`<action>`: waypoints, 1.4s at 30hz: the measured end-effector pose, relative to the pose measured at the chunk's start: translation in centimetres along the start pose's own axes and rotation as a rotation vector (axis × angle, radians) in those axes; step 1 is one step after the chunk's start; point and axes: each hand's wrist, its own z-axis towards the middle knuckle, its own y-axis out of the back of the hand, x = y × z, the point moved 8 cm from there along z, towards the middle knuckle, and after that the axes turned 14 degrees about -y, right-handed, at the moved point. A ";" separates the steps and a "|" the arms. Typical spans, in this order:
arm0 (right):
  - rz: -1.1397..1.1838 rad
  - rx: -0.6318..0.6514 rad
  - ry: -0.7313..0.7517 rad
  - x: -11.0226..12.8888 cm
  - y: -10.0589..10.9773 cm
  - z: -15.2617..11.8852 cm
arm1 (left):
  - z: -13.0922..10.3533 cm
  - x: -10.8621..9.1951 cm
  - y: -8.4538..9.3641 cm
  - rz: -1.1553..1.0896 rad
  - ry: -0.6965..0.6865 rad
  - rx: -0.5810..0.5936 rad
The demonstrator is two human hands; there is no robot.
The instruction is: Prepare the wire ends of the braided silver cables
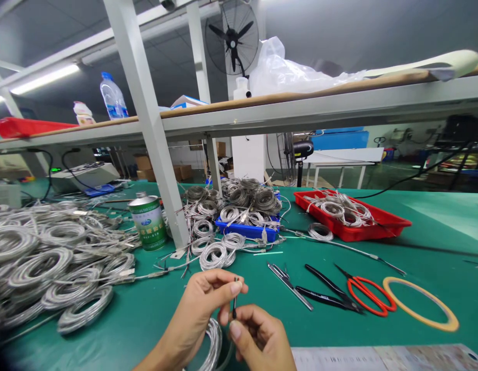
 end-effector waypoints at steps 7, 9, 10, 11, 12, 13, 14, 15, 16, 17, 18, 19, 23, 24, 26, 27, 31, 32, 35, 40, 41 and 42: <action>-0.047 0.033 -0.010 0.1 -0.3 -0.1 | -0.1 -0.2 -0.2 -0.039 0.026 -0.015; -0.056 0.035 0.002 0.3 -0.3 -0.1 | -0.1 -0.3 -0.2 -0.042 0.031 -0.020; -0.062 0.035 0.010 0.4 -0.3 -0.2 | -0.1 -0.4 -0.2 -0.041 0.032 -0.021; -0.068 0.036 0.017 0.5 -0.4 -0.2 | 0.0 -0.4 -0.1 -0.038 0.032 -0.022; -0.075 0.039 0.024 0.6 -0.4 -0.3 | 0.0 -0.4 -0.1 -0.033 0.033 -0.018; -0.085 0.043 0.028 0.7 -0.4 -0.3 | 0.0 -0.4 -0.1 -0.030 0.033 -0.015; -0.103 0.057 0.027 0.8 -0.5 -0.3 | 0.0 -0.4 -0.2 -0.029 0.035 -0.010; -0.123 0.071 0.025 0.9 -0.6 -0.4 | 0.0 -0.4 -0.1 -0.030 0.038 -0.008; -0.146 0.087 0.019 0.9 -0.7 -0.4 | 0.0 -0.4 -0.1 -0.032 0.041 -0.005; -0.163 0.095 0.013 0.9 -0.8 -0.3 | 0.0 -0.3 -0.2 -0.036 0.045 -0.002; -0.169 0.092 0.009 0.9 -0.7 -0.3 | 0.0 -0.3 -0.1 -0.039 0.047 -0.002; -0.162 0.077 0.010 0.8 -0.6 -0.3 | 0.0 -0.3 -0.1 -0.040 0.050 -0.003; -0.139 0.015 0.033 0.6 0.0 -0.1 | 0.1 -0.5 -0.1 -0.007 0.041 0.014; -0.143 -0.001 0.038 0.4 0.1 -0.1 | 0.2 -0.5 -0.1 0.013 0.034 0.029; -0.135 -0.073 0.060 0.3 0.8 0.0 | 0.3 -0.3 -0.3 0.069 0.022 0.071; -0.125 -0.126 0.081 0.4 1.2 0.0 | 0.3 0.0 -0.4 0.103 0.019 0.089; -0.114 -0.289 0.163 1.4 3.1 0.1 | -0.3 1.7 -0.1 0.248 0.025 0.061; -0.120 -0.303 0.160 1.6 3.5 0.3 | -0.5 2.3 0.0 0.287 0.038 0.053; -0.130 -0.314 0.110 1.8 4.6 0.8 | -0.9 3.7 -0.5 0.379 0.084 0.135; -0.184 -0.276 0.097 2.1 5.0 1.1 | -1.0 4.7 -1.1 0.306 0.089 0.210; -0.186 -0.281 0.089 2.3 5.2 1.1 | -1.0 4.9 -0.9 0.287 0.088 0.190; -0.174 -0.308 0.082 2.7 5.7 1.0 | -1.0 5.1 -0.7 0.271 0.090 0.167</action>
